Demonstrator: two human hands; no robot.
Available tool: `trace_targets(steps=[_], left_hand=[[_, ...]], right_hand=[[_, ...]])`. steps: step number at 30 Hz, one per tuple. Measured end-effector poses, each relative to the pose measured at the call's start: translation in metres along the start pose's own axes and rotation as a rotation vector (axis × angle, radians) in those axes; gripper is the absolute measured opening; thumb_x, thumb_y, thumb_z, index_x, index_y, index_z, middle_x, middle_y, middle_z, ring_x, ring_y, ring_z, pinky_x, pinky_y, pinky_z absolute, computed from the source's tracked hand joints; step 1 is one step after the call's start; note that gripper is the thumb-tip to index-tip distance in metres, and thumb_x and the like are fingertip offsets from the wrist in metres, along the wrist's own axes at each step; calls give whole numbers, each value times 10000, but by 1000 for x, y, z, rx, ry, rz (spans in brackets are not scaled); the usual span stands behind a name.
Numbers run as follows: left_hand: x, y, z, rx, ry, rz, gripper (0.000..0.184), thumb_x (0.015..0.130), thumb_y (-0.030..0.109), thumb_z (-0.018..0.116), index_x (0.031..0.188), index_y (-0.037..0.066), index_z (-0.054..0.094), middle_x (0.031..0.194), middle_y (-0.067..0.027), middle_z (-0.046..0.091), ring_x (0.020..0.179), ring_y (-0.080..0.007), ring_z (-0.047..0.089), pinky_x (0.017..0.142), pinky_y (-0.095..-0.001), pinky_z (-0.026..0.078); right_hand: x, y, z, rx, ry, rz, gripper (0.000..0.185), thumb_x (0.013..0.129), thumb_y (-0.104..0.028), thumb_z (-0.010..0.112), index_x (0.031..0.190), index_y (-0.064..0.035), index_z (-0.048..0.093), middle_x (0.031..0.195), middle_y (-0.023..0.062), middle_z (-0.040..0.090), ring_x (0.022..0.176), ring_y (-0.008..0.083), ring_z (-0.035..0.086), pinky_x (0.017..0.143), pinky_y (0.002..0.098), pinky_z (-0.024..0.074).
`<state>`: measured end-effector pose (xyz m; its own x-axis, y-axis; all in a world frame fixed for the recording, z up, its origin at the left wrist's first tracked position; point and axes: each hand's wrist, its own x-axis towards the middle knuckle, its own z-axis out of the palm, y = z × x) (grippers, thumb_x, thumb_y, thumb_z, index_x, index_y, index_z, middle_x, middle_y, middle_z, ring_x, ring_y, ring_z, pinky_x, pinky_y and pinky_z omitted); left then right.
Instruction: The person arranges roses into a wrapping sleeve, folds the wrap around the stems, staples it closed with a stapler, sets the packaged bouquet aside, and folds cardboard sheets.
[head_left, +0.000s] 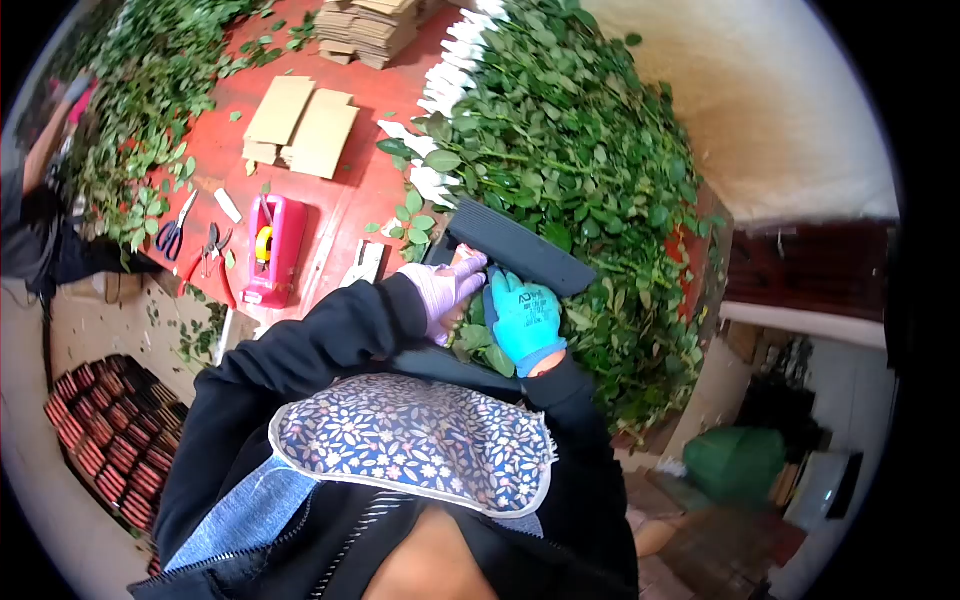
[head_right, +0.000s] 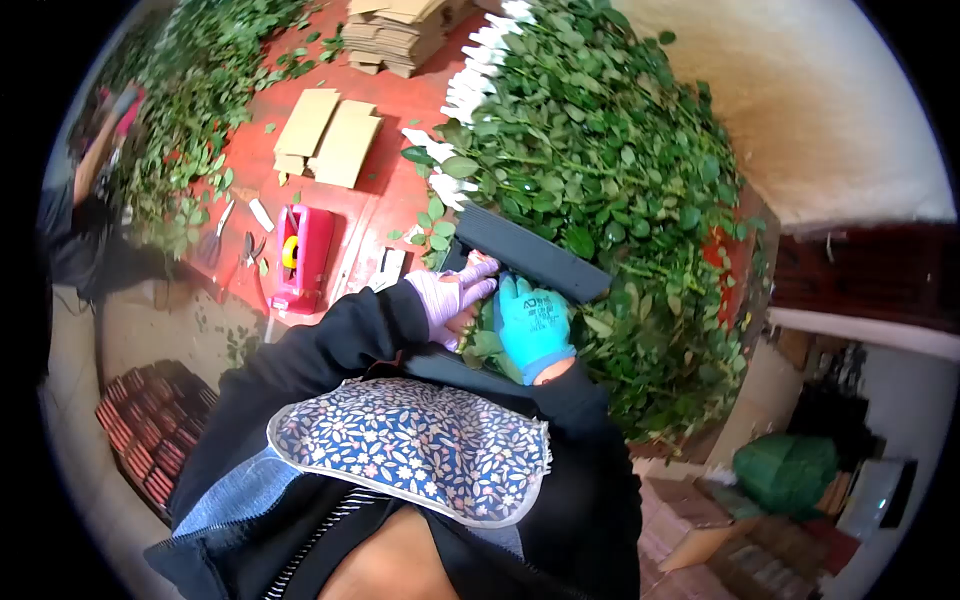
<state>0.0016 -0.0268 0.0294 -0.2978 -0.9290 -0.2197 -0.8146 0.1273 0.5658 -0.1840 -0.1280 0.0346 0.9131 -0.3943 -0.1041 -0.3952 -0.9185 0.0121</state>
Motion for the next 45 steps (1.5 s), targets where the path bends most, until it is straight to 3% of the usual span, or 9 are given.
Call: trace_targets(steps=[9,11,12,15,19,27,31,41,45], left_hand=[[-27,-14,-16,-261,35,79,787,708,200,768,1412,66,443,1510,-178,362,1200,-368,552,940,-396,511],[-36,-52,-26,-398,149,173,364,784,222,709,1116,78,667,1163,-171,654,1043,-353,636,873,-421,523],[-49,-48,-60,-231,114,-178,259,809,256,683,1003,85,686,1007,-146,689,927,-343,657,815,-434,525],[-36,-133,-44,288,634,-661,634,725,457,770,1192,89,550,1133,-162,595,1005,-357,593,875,-438,483],[-20,-187,-50,295,380,-1092,994,665,488,844,1444,84,375,1358,-140,442,1224,-364,472,994,-565,369],[-26,-227,-33,350,428,-966,839,678,267,825,1389,54,433,1291,-165,535,1171,-333,564,967,-442,472],[-32,-254,-30,279,430,-971,775,683,338,815,1336,78,489,1293,-184,527,1121,-358,588,973,-478,469],[-41,-193,-55,167,361,-1090,1034,601,376,883,1454,124,356,1424,-191,417,1242,-396,480,1023,-444,446],[-50,-204,-43,248,584,-1084,1081,622,357,868,1495,113,280,1454,-208,391,1290,-387,467,1063,-451,411]], right_hand=[[-2,-3,-10,124,50,16,306,906,-226,581,1133,-29,641,936,155,690,701,348,647,652,456,512],[-6,-3,-12,135,87,3,321,909,-228,581,1156,-29,637,941,157,688,709,351,645,660,455,511],[-8,-2,-13,150,72,6,333,912,-228,580,1175,-30,631,955,160,686,719,351,643,671,454,510],[-7,-9,-34,198,32,43,348,912,-225,583,1202,-35,620,998,163,682,745,359,635,700,454,506],[-11,-9,-51,211,16,56,377,893,-253,606,1218,-62,618,1048,152,684,773,360,643,719,448,517],[-22,-7,-84,191,59,117,399,883,-234,641,1229,-37,619,1073,169,683,866,351,666,760,433,528],[-21,-11,-85,194,79,129,392,882,-226,641,1226,-38,621,1070,164,684,863,349,665,757,434,526],[-24,-13,-81,199,45,128,368,885,-213,625,1210,-40,617,1037,148,688,827,346,660,736,427,525],[-28,-9,-75,206,38,132,369,884,-216,628,1208,-40,617,1037,148,687,826,344,661,730,426,524]])
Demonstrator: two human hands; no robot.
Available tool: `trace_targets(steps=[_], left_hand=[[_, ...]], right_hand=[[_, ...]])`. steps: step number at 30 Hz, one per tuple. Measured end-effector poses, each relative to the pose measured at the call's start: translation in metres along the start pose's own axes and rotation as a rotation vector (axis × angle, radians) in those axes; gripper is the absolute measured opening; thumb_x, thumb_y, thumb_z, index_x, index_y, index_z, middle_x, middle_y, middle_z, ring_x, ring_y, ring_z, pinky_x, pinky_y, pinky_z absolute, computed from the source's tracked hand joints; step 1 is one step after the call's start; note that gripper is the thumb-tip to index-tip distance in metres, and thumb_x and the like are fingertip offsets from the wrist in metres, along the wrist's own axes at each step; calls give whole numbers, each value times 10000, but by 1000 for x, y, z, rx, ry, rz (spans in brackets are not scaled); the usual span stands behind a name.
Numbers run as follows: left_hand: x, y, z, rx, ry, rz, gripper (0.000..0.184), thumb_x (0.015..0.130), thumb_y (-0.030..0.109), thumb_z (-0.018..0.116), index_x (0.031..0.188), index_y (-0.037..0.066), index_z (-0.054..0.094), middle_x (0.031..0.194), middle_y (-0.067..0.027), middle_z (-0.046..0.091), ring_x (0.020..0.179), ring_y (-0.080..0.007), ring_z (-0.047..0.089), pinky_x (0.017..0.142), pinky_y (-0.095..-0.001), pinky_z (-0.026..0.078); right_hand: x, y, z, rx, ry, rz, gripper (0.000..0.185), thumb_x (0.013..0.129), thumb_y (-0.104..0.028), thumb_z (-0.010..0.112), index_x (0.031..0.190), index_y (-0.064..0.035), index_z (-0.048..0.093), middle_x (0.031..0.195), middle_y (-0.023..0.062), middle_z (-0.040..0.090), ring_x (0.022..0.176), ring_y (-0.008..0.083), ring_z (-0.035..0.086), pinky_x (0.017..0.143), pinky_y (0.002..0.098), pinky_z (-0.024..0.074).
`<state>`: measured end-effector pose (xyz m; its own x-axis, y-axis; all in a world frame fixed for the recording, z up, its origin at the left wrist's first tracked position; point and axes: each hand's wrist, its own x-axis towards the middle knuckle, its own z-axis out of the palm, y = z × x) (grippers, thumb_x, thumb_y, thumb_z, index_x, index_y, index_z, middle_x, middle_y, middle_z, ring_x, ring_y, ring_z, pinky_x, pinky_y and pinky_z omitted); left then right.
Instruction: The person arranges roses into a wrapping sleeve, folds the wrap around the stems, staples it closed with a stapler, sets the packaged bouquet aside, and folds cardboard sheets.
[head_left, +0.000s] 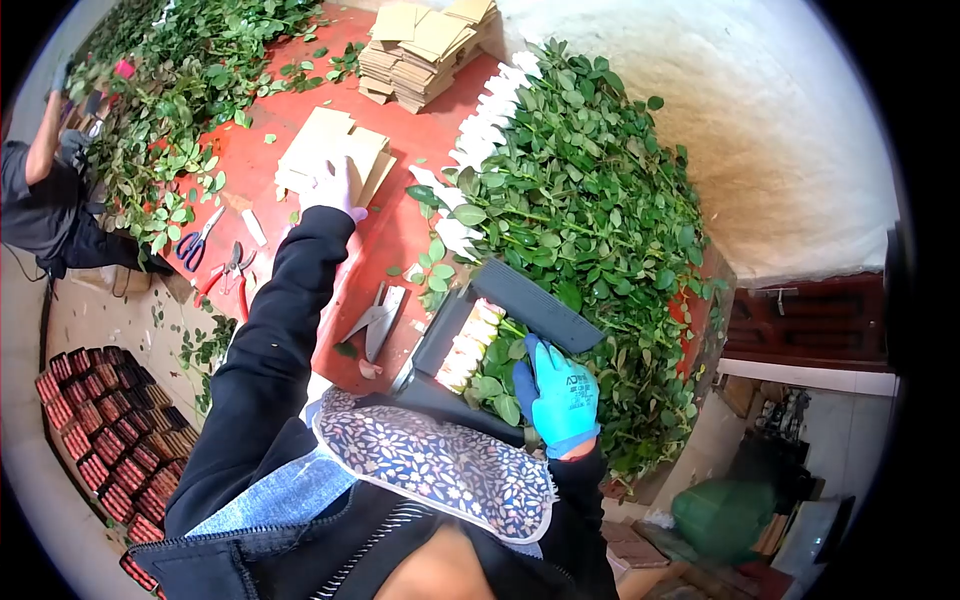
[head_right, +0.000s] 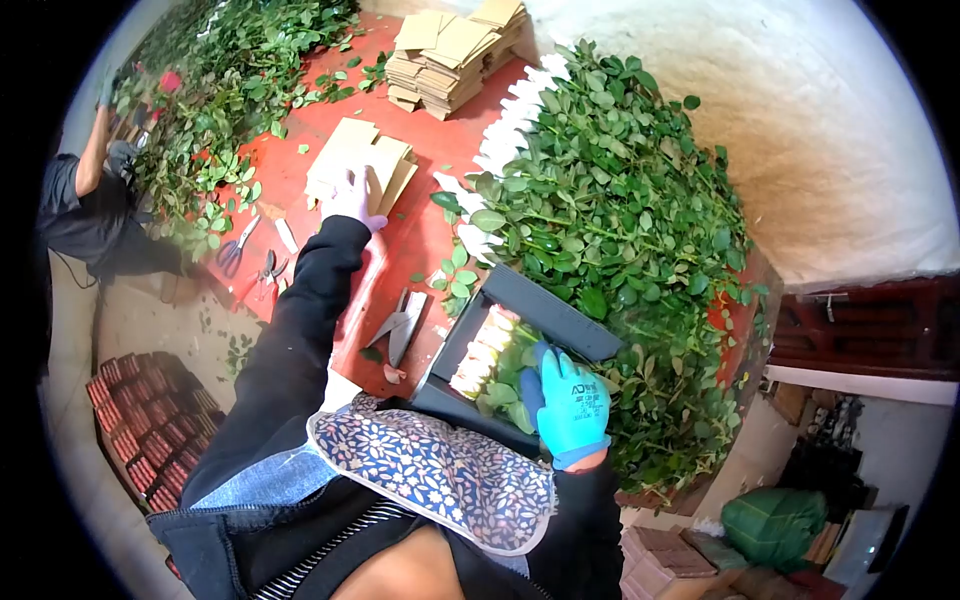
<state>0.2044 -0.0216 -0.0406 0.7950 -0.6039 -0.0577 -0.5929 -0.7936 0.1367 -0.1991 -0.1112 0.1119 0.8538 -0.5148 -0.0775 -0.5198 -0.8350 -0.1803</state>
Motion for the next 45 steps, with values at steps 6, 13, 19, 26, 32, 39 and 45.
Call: trace_targets(steps=[6,13,19,26,32,39,45], left_hand=[[4,-44,34,-871,153,219,906,759,197,718,1526,78,250,1384,-183,480,1232,-300,542,968,-412,487],[-163,80,-89,-1222,-1009,514,493,969,381,600,1294,13,552,1076,-72,654,938,-171,623,844,-323,504],[-182,98,-62,-1093,-936,792,287,995,243,588,1158,7,584,862,-55,659,784,-107,641,732,-271,522],[-162,76,-53,-1616,-1354,294,398,1050,321,460,1304,14,459,903,-80,673,645,-105,624,565,-209,490],[-167,97,-33,-1469,-934,346,421,933,23,630,1317,16,456,1191,-87,632,1046,-147,621,936,-316,499],[-176,128,-13,-1392,-941,444,392,924,31,650,1278,9,483,1112,-78,646,949,-119,636,841,-280,524],[-151,135,-3,-383,-444,774,504,785,532,759,832,63,579,591,-95,591,558,-274,615,531,-386,468]], right_hand=[[5,-6,-13,120,156,-20,436,866,-249,670,1252,-54,613,1065,148,681,864,337,660,761,440,521],[11,-9,-1,1106,-58,279,473,896,-161,702,1320,-12,554,1039,49,691,762,108,610,676,282,510],[-8,15,19,1483,-217,622,316,987,-172,597,1257,-8,609,1005,-1,683,699,51,572,612,197,468],[-8,4,9,212,304,-339,389,824,-84,579,1204,-113,655,1221,87,642,913,234,658,827,355,525],[-22,10,36,520,333,-96,491,810,-89,649,1297,-99,587,1138,107,659,830,263,665,730,381,536],[-21,17,71,889,24,429,290,901,-286,679,989,-10,667,773,112,682,675,191,666,624,335,509],[3,30,79,920,-247,569,477,877,-479,647,865,-5,699,744,133,698,626,232,668,628,356,520]])
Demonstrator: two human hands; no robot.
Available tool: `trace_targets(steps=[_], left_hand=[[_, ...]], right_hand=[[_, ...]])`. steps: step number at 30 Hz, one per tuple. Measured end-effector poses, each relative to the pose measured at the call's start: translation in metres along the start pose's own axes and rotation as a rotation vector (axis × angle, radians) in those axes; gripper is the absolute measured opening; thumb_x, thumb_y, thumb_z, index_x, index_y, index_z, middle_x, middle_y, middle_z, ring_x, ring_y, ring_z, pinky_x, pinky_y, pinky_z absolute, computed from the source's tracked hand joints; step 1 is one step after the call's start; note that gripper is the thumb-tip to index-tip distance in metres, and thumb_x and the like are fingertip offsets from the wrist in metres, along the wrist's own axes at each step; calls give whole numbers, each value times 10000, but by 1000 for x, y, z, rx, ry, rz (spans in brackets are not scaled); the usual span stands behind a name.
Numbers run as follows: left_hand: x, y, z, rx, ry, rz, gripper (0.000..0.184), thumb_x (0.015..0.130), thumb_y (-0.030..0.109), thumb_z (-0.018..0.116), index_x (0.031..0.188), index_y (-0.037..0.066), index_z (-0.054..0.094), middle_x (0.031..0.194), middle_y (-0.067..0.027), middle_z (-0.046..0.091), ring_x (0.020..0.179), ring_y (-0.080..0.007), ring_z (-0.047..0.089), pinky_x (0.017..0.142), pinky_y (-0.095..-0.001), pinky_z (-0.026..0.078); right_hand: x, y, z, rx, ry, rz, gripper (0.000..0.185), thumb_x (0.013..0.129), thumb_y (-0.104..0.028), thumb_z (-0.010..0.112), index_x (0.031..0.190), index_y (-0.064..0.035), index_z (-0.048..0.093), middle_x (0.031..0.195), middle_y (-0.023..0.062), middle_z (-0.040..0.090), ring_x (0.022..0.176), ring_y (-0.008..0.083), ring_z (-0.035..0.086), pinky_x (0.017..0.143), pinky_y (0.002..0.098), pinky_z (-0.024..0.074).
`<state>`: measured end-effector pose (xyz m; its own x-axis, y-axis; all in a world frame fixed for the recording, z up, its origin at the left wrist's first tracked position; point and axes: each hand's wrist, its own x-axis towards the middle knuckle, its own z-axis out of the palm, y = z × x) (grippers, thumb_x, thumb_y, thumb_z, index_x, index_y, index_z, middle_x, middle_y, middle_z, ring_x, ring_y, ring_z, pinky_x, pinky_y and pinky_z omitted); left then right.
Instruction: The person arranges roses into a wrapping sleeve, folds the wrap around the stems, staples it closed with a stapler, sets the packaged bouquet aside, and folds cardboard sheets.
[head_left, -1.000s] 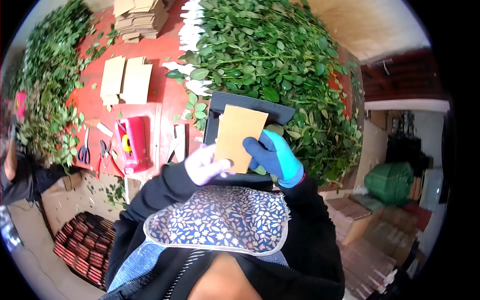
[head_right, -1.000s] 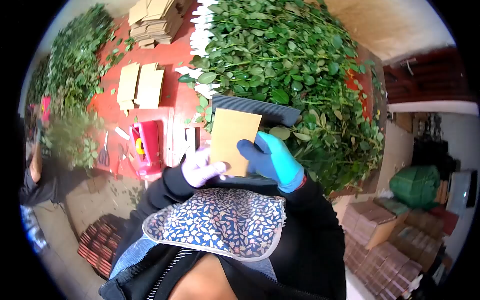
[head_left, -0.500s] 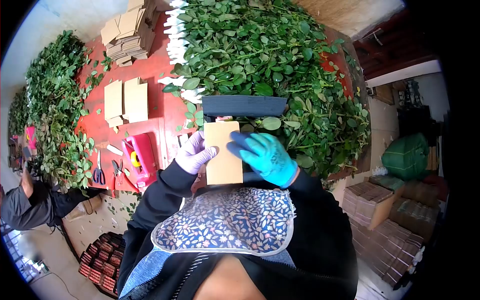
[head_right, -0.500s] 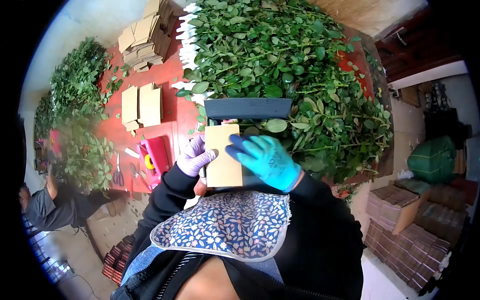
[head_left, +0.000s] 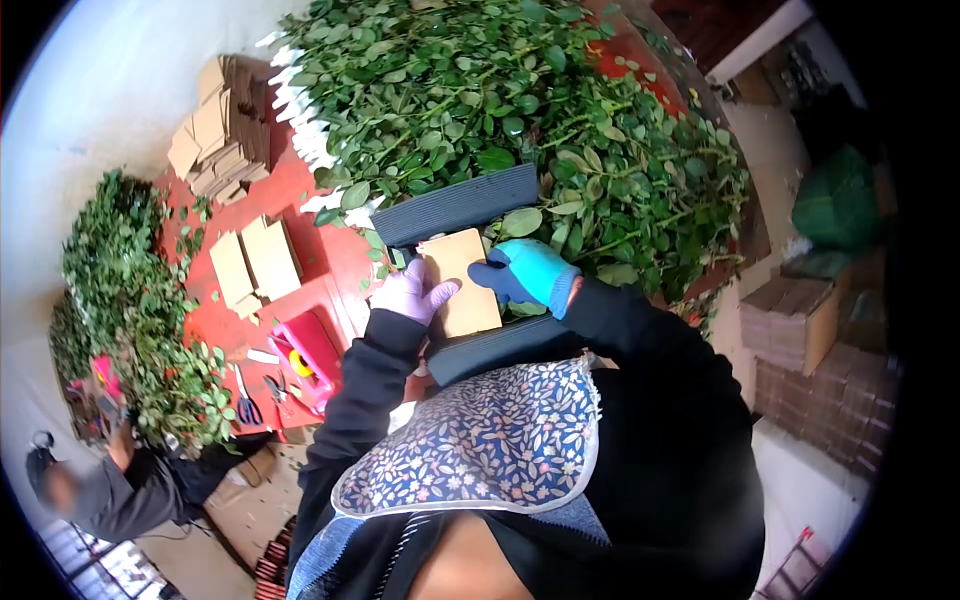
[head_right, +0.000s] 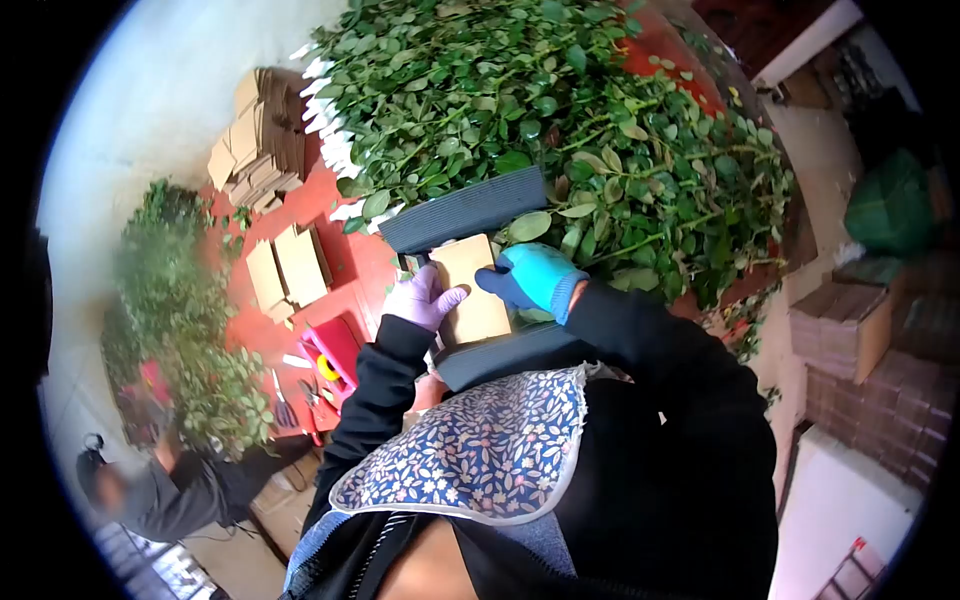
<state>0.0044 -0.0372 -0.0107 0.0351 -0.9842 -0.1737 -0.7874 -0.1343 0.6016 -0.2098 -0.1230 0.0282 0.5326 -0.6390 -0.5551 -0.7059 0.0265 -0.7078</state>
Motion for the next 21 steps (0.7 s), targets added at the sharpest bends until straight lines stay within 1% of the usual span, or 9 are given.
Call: trace_targets(steps=[1,3,4,9,11,13,14,20,21], left_hand=[[0,3,-4,15,-14,16,504,785,532,759,832,63,579,591,-95,591,558,-274,615,531,-386,468],[1,11,-8,120,-9,-5,509,780,539,756,839,65,580,625,-97,614,584,-291,623,550,-398,479],[0,12,-8,120,-12,5,509,780,539,756,839,65,580,625,-97,614,584,-291,623,550,-398,479],[-2,10,-16,181,66,114,499,764,506,765,907,72,565,682,-84,625,650,-303,641,591,-419,498],[0,26,-21,328,5,264,526,751,499,763,1010,96,546,834,-110,634,838,-323,652,667,-451,520],[12,41,-20,430,-157,249,543,732,524,762,994,99,550,911,-123,645,910,-330,653,709,-448,530],[24,54,-30,461,-360,127,544,730,482,769,1071,102,579,1009,-150,657,987,-328,650,821,-453,532],[57,58,-25,646,-551,173,686,653,614,787,1062,77,663,1008,-155,705,988,-328,673,855,-440,529],[59,59,-24,683,-569,176,711,647,646,775,1053,72,676,1020,-166,704,988,-330,674,863,-437,529]], right_hand=[[4,8,8,21,16,3,477,877,-479,647,865,-5,699,744,133,698,626,232,668,628,356,520],[13,19,21,-246,249,-108,447,880,-462,629,908,-27,724,818,173,708,734,329,682,704,417,526],[9,10,17,-253,209,-60,430,878,-452,622,959,-45,732,864,192,700,823,387,667,763,456,519],[7,6,15,-212,239,-68,475,870,-485,599,924,-32,731,853,219,694,801,394,666,756,481,514],[12,6,15,-328,211,-70,466,866,-481,607,890,-33,731,841,217,693,792,394,665,742,489,512],[15,4,14,-320,178,-55,454,866,-478,611,871,-41,733,843,216,693,791,394,667,733,494,513],[17,5,15,-333,199,-76,447,865,-475,615,870,-43,732,847,213,695,790,395,667,730,496,512],[15,12,19,-388,232,-118,397,874,-456,617,836,-74,722,811,200,677,766,395,654,693,509,496],[1,13,19,-384,363,-262,407,890,-446,605,790,-58,676,745,204,649,732,415,636,672,506,496]])
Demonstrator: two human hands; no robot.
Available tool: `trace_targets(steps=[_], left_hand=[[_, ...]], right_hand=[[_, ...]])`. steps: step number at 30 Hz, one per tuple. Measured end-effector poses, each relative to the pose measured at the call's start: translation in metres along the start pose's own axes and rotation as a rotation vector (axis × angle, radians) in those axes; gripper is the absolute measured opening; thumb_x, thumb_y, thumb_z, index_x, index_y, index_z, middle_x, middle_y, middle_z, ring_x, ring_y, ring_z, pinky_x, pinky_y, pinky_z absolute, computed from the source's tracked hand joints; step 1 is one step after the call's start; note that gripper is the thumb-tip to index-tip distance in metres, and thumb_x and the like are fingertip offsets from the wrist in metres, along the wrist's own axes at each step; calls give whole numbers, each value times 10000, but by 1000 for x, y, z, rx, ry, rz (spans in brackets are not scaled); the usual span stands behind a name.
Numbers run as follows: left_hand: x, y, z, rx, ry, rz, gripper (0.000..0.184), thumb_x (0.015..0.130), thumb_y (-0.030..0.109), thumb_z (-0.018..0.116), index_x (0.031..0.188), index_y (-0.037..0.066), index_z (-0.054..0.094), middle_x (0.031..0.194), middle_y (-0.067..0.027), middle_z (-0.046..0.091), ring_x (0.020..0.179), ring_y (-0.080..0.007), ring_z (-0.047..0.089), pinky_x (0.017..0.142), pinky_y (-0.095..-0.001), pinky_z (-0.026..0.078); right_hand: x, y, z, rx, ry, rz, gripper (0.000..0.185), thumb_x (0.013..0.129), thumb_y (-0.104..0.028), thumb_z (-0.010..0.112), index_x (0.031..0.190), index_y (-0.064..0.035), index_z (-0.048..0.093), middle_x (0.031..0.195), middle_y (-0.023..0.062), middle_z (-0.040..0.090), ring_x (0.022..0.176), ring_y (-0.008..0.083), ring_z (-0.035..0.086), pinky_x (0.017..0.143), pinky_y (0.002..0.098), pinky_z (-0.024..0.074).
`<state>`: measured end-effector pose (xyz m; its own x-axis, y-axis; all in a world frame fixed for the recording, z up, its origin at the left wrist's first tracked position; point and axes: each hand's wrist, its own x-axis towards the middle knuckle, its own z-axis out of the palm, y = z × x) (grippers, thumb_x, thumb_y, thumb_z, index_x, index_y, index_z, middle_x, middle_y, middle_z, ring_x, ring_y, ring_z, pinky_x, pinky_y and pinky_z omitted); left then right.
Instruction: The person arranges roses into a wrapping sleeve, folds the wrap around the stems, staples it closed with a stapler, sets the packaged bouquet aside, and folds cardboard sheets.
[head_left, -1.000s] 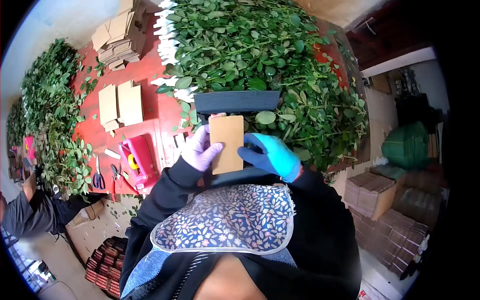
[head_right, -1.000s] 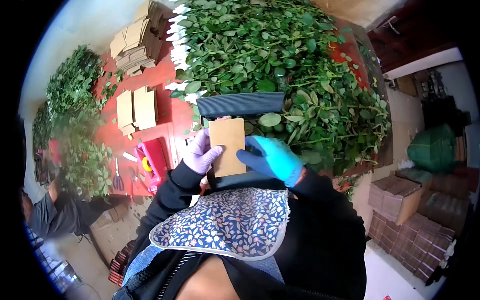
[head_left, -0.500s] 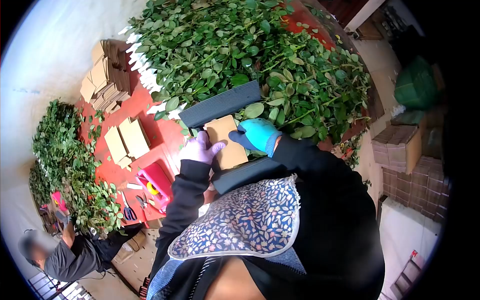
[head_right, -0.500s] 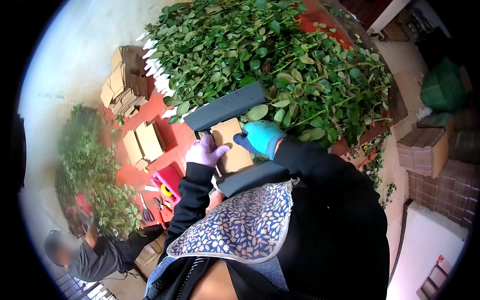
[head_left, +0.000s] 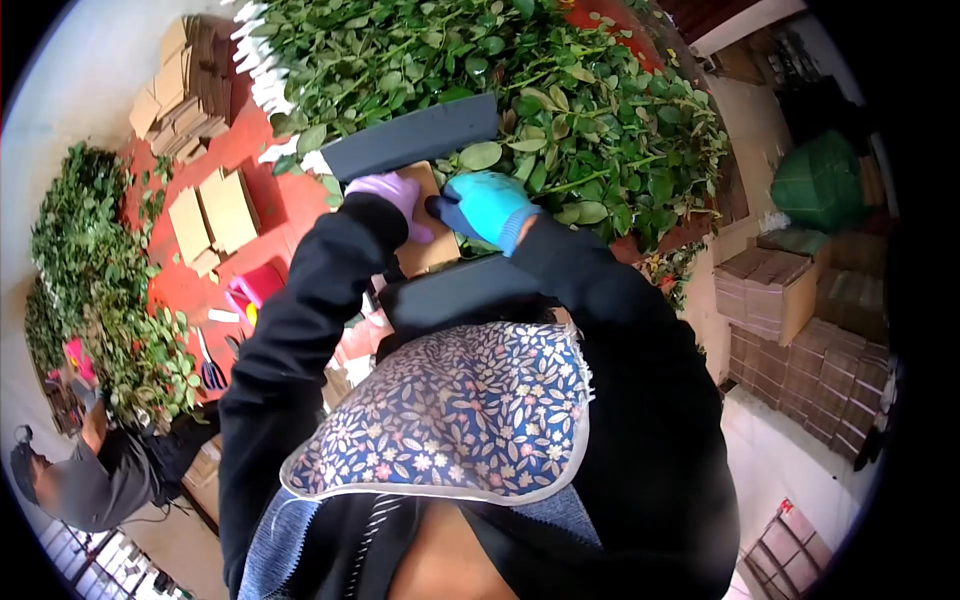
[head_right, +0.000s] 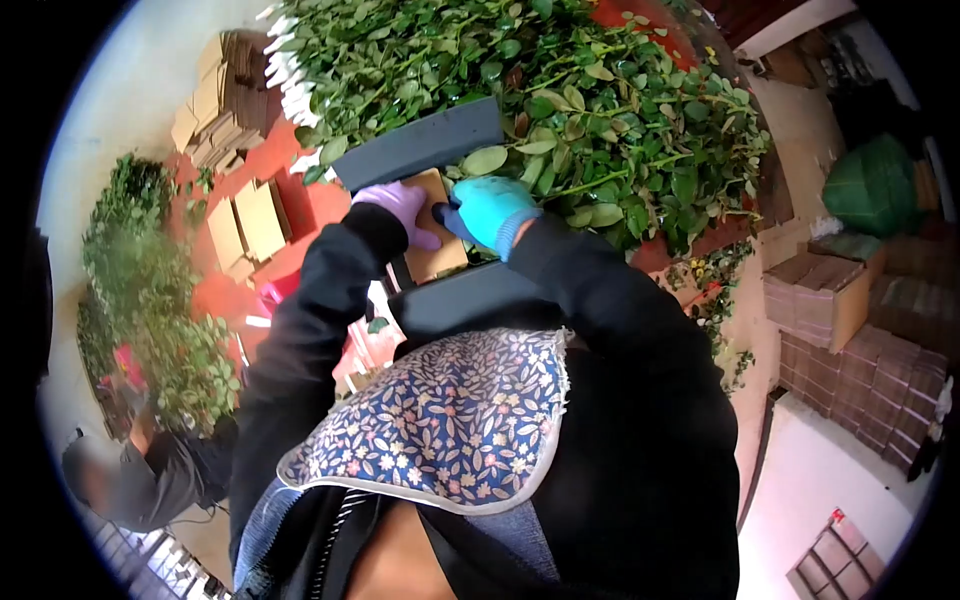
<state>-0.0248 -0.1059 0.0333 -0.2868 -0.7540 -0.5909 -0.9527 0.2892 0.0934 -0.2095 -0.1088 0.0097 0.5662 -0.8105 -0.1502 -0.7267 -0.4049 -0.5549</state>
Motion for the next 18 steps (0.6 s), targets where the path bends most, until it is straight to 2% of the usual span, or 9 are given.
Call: trace_targets(steps=[2,4,6,7,8,14,16,17,18], left_hand=[[7,-1,-4,55,-70,7,737,636,672,765,1052,69,693,1028,-174,702,997,-330,670,861,-433,531],[10,-1,2,70,-19,-10,742,630,695,753,1027,70,718,991,-174,707,970,-342,677,834,-436,542],[7,2,-4,109,-14,-5,735,632,701,747,1003,67,725,990,-182,704,963,-349,678,824,-440,545],[8,1,-5,104,-17,13,736,636,702,744,991,57,729,989,-190,702,962,-352,678,818,-438,547],[7,1,-6,124,26,34,736,642,696,743,979,42,729,963,-192,705,937,-355,684,804,-439,550],[9,-1,-18,79,-81,72,736,650,674,751,977,16,722,911,-192,707,896,-353,691,773,-435,555],[6,3,-21,97,-95,45,710,659,653,760,966,14,724,914,-194,706,900,-354,690,773,-435,555],[6,3,-19,100,-99,50,710,659,653,760,966,14,724,914,-194,706,900,-354,690,773,-435,555],[8,2,-16,81,-102,50,700,661,646,764,959,14,725,911,-195,705,897,-355,690,770,-437,555]], right_hand=[[-27,-20,-38,5,-71,29,356,873,-431,636,969,-92,691,851,162,675,802,378,645,727,470,498],[-73,-8,-37,-240,29,-209,559,792,-437,700,1259,-143,605,1146,104,648,1029,315,616,878,444,469],[-104,-14,-41,-543,30,-381,573,895,-362,490,1455,-262,428,1464,43,477,1341,260,442,1101,467,311],[-120,4,-24,-858,46,-471,549,944,-371,392,1485,-281,403,1563,9,364,1448,245,291,1184,507,140],[-128,10,-12,-841,1,-441,536,958,-327,369,1492,-293,389,1583,-3,336,1456,258,279,1198,529,107],[-111,1,-21,-557,186,-575,462,873,-208,532,1332,-187,577,1412,56,529,1281,267,486,1100,499,339],[-105,-15,-34,-450,220,-560,386,812,-174,583,1189,-121,641,1245,77,611,1097,252,575,974,440,445],[-94,-24,-41,-492,320,-611,300,774,-203,608,1060,-119,645,1063,50,631,923,215,604,848,397,473],[-91,-24,-38,-492,319,-602,300,774,-203,608,1060,-119,645,1063,50,631,923,215,604,848,397,473]])
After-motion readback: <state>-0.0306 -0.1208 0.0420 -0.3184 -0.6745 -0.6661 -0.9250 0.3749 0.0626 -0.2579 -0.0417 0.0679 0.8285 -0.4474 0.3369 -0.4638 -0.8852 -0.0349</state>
